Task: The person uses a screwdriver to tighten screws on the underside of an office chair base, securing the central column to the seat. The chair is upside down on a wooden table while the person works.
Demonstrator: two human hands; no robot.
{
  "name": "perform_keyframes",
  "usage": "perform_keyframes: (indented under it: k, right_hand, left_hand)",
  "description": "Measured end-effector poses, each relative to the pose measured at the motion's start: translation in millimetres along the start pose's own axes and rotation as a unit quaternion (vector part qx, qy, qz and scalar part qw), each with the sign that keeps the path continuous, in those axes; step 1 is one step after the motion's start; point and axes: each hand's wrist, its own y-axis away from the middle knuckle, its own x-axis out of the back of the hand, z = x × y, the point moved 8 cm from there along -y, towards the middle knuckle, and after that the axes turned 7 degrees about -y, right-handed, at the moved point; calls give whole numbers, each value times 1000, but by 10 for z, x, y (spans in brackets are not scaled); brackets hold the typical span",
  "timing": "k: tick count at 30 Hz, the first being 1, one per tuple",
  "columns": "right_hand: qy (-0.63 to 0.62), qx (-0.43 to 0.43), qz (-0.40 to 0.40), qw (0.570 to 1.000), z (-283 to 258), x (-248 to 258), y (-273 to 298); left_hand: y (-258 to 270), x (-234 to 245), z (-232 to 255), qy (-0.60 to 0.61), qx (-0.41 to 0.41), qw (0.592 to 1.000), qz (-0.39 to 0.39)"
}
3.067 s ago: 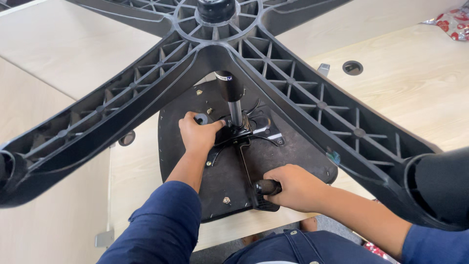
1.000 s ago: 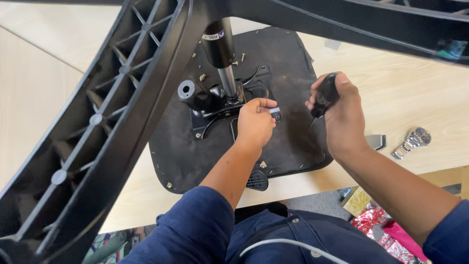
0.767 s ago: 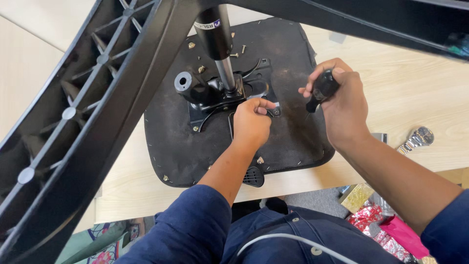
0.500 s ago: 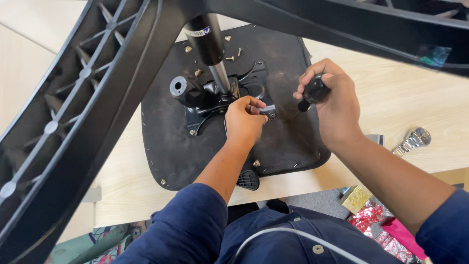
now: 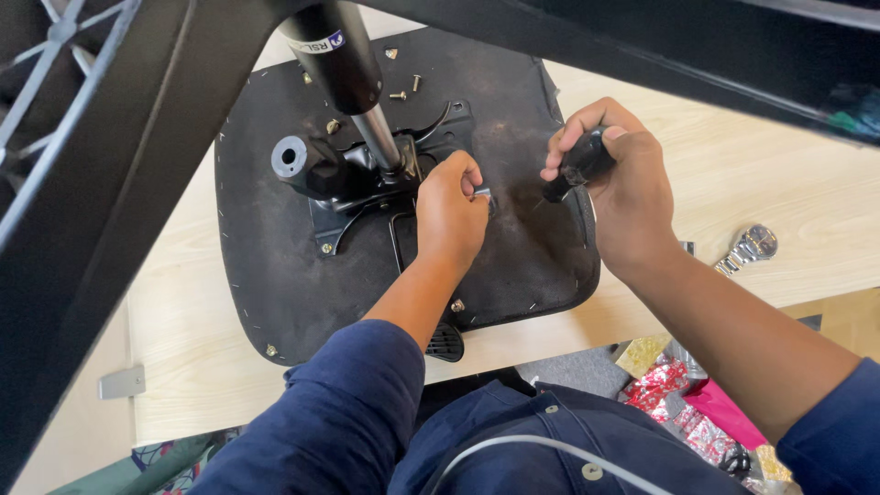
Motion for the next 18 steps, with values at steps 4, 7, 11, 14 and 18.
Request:
perform_keyframes:
  k: [4,7,11,14,18]
  right_hand:
    - [-5,-12,-5,1000,-17,3,-11]
    - [-12,-18,1,1000,-34,15,-21]
    - [-31,-27,6,999,-37,40,-52]
    - [-37,-28,3,999,-31,63,-64]
    - [-32,-38,-1,999,-21,35,-51]
  left_hand:
    - [88,-5,289,-64,-145,987,2]
    - [155,-53,380,-106,-183,977,-22]
    - [240,-66,505,-135,-252,958,-27]
    - [256,-59,523,-140,-262,954,-33]
    - [220,-7,493,-142,-241,959,-44]
